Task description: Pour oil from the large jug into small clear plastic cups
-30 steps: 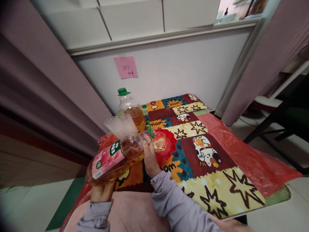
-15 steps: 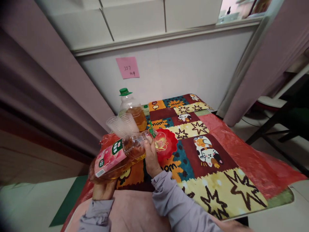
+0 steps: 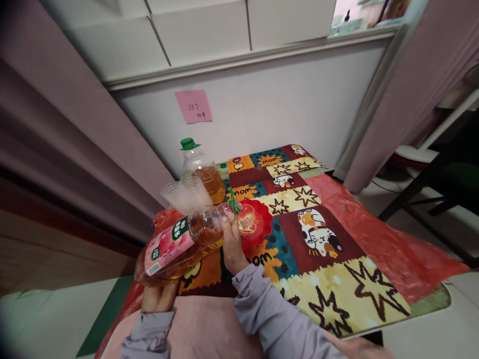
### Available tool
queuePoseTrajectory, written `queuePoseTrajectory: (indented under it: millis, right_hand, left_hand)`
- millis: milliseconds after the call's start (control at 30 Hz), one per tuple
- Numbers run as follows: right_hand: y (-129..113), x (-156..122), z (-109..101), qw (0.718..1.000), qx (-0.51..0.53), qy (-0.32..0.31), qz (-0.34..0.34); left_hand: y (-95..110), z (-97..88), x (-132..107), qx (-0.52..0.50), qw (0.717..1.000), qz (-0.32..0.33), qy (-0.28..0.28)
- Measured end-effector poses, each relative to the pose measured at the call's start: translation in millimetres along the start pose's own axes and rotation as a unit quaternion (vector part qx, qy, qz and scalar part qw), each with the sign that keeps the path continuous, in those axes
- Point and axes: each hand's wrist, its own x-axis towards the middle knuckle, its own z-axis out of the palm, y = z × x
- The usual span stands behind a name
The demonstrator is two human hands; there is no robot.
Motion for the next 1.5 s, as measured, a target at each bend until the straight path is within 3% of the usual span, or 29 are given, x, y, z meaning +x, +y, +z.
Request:
queuePoseTrajectory:
  millis: [167, 267, 733, 900, 1100, 1500]
  right_hand:
    - [5.8, 1.3, -3.0, 1.000, 0.006, -0.005, -0.002]
    - [10.0, 1.8, -4.6, 1.000, 0.013, -0.001, 0.001]
    - [18.1, 5.6, -8.9, 1.000, -0.002, 0.015, 0.001]
    - [19.5, 4.8, -8.7, 1.000, 0.013, 0.025, 0.010]
    - [15.2, 3.7, -4.7, 0.999, 0.035, 0.028, 0.016]
    - [8.9, 2.3, -1.5, 0.999, 0.021, 0.037, 0.014]
  left_hand:
    - [4.4, 23.6, -8.3, -0.004, 0.997, 0.030, 0.075]
    - [6.9, 29.8, -11.1, -0.003, 0.996, 0.040, 0.081]
    - [-11.6, -14.5, 8.6, -0.022, 1.000, 0.011, 0.017]
    - [-6.8, -2.7, 4.0, -0.024, 1.000, 0.011, 0.016]
    - [0.0, 14.2, -5.8, 0.013, 0.998, 0.004, 0.065]
    - [5.1, 15.7, -5.9, 0.015, 0.998, -0.013, 0.053]
